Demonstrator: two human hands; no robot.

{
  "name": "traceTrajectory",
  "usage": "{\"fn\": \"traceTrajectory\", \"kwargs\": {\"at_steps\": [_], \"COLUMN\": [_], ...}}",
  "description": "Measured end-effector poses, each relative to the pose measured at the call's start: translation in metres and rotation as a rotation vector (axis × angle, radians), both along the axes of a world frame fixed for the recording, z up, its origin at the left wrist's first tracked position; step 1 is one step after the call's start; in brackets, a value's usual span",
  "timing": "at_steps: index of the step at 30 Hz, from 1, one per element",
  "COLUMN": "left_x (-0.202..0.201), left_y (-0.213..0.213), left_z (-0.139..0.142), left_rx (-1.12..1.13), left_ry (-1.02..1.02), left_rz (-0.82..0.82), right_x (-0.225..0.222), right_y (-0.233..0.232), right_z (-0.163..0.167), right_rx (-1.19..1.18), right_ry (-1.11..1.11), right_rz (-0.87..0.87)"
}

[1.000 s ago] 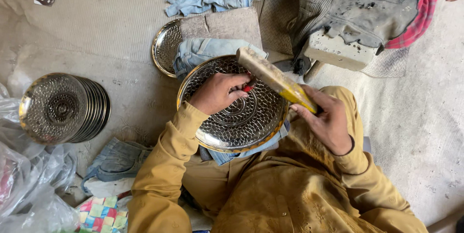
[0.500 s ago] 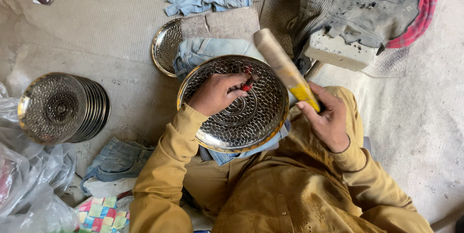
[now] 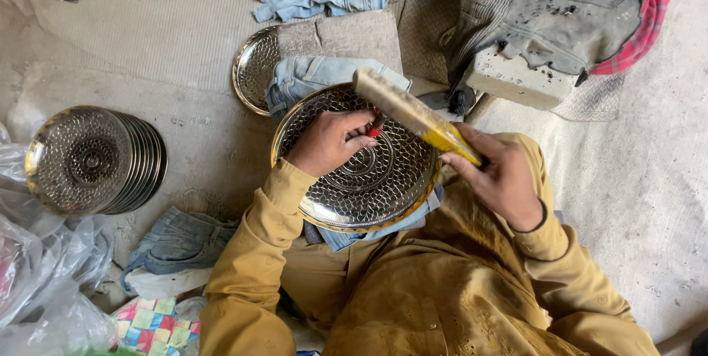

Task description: The person sits on the floor and uses a hammer and a small red punch to create a textured pattern on a round metal plate. The plate rests on a folded cloth on the person's lap while they repeatedly strike the punch to form dimples.

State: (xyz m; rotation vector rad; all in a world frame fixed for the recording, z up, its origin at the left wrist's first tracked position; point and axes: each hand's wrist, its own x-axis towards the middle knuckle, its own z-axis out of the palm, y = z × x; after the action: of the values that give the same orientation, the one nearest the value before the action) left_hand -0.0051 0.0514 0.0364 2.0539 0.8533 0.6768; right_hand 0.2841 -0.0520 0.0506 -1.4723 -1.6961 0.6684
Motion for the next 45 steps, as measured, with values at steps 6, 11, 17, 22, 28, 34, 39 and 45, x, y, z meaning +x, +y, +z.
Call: {"fn": "traceTrajectory", "kwargs": {"at_steps": [6,11,17,22,28,34,39,45], "left_x": [-0.003,-0.003,-0.001,-0.001,-0.003,-0.002,-0.003,-0.004], "left_y": [-0.001,-0.002,-0.004,-0.004,-0.005,-0.008,-0.009,-0.01], "left_z": [-0.001,-0.004,-0.004,-0.005,-0.01,-0.01,-0.011,-0.017], "left_rx": [0.063,0.104,-0.007,-0.05,0.087,-0.027,-0.1,0.06], "left_ry": [0.019,-0.097,-0.08,-0.03,-0.153,-0.128,-0.108,-0.155], "left_rz": [0.022,0.006,0.031,0.063,0.03,0.082,0.094,0.08], "right_x": [-0.001,-0.001,-0.001,-0.003,-0.003,-0.003,-0.002,0.001], "right_y": [0.001,0.003,0.004,0.004,0.008,0.011,0.013,0.016], "right_z": [0.012,0.017,0.019,0.023,0.025,0.022,0.019,0.02], "right_rx": [0.002,0.039,0.095,0.071,0.035,-0.025,0.035,0.073], "right_ry": [-0.027,-0.068,-0.164,-0.076,-0.03,0.023,0.065,0.031], "right_rz": [0.029,0.071,0.043,0.037,0.047,0.028,0.072,0.084]}}
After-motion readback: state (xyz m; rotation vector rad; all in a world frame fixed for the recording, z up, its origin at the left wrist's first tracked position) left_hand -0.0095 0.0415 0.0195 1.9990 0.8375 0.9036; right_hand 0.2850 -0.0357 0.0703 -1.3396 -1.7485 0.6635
